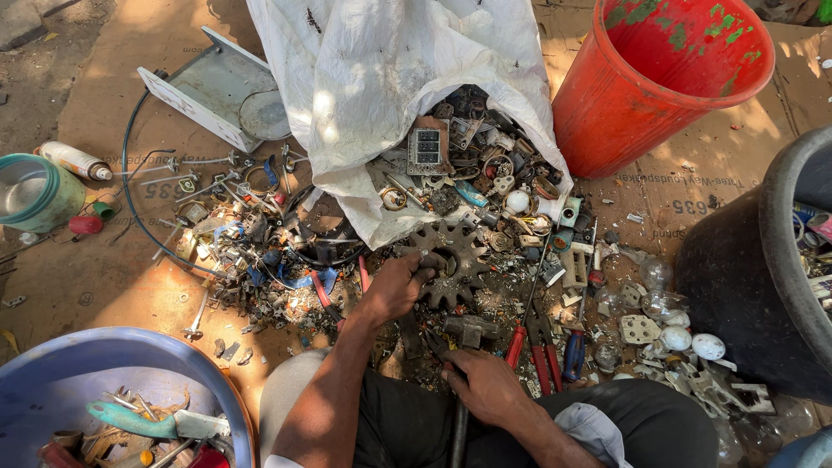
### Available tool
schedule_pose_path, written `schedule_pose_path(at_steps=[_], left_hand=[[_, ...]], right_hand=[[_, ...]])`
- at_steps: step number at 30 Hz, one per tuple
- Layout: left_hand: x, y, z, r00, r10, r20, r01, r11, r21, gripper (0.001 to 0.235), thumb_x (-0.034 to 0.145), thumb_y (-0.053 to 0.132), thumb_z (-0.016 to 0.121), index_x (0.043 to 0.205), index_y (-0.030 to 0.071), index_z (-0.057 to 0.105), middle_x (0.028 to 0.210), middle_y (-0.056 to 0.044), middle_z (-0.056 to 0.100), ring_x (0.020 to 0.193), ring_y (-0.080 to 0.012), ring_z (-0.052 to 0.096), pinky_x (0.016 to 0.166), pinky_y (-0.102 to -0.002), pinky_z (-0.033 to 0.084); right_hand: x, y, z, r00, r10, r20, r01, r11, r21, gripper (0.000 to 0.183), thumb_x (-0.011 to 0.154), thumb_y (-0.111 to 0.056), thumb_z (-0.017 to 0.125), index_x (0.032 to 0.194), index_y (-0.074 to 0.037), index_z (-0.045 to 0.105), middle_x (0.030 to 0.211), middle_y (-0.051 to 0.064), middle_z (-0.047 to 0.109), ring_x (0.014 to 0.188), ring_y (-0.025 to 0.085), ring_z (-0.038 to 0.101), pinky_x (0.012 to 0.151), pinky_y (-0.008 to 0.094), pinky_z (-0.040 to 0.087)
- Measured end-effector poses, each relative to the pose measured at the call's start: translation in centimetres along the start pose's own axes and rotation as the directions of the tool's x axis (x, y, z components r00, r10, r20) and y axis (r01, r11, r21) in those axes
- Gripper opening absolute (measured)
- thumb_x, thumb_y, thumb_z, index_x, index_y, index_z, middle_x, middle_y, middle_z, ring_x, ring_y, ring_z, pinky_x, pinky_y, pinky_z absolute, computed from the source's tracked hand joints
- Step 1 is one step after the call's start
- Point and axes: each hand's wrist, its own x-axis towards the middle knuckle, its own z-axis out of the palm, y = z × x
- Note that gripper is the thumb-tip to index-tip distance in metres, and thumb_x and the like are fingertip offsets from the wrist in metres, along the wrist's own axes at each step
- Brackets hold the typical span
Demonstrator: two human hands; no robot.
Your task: The person sits on the ground and uses a hammer to repeatedly strike a large metal gear, attempting to break it apart. They also use pliers to pull at the gear and other small metal pieces scattered around the workspace.
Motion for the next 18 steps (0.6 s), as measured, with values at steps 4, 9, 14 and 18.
schedule_pose_path(at_steps=[4,9,14,18], left_hand=[[0.09,-0.45,0.02,1.0,0.001,-0.011,-0.001,1.0,-0.005,0.031,0.1,0.019,0.057,0.124,0.005,0.07,0.121,-0.017,0.075,0.109,-0.032,0.073,0.1,-0.046,0.053],[0.23,-0.93,0.13,0.996,0.081,-0.042,-0.081,0.997,-0.008,0.03,0.098,0.016,0.059,0.122,0.003,0.071,0.117,-0.018,0.076,0.108,-0.0316,0.074,0.098,-0.046,0.055],[0.3,-1.01,0.21,1.0,-0.021,-0.013,0.021,1.0,0.002,0.027,0.099,0.017,0.06,0.121,0.004,0.07,0.115,-0.017,0.076,0.099,-0.0299,0.076,0.092,-0.047,0.057],[0.33,-0.9,0.26,0.999,-0.03,-0.011,0.03,1.0,-0.006,0.028,0.097,0.013,0.059,0.122,0.005,0.069,0.115,-0.016,0.076,0.097,-0.028,0.076,0.09,-0.046,0.058]], right_hand=[[0.0,-0.03,0.01,1.0,0.023,0.014,-0.023,1.0,-0.006,0.041,0.097,-0.032,0.061,0.129,-0.008,0.065,0.121,0.015,0.071,0.11,0.035,0.069,0.097,0.046,0.053],[-0.01,0.04,0.08,1.0,-0.015,-0.011,0.015,1.0,-0.002,0.041,0.096,-0.032,0.062,0.127,-0.006,0.066,0.122,0.016,0.071,0.111,0.036,0.068,0.097,0.047,0.052],[-0.03,0.14,0.12,1.0,-0.019,-0.009,0.019,1.0,-0.001,0.041,0.095,-0.031,0.062,0.127,-0.006,0.066,0.121,0.015,0.071,0.11,0.036,0.069,0.096,0.047,0.052],[-0.09,0.11,0.07,1.0,-0.019,-0.002,0.019,1.0,-0.004,0.04,0.096,-0.031,0.062,0.127,-0.006,0.066,0.12,0.015,0.072,0.109,0.036,0.069,0.095,0.047,0.052]])
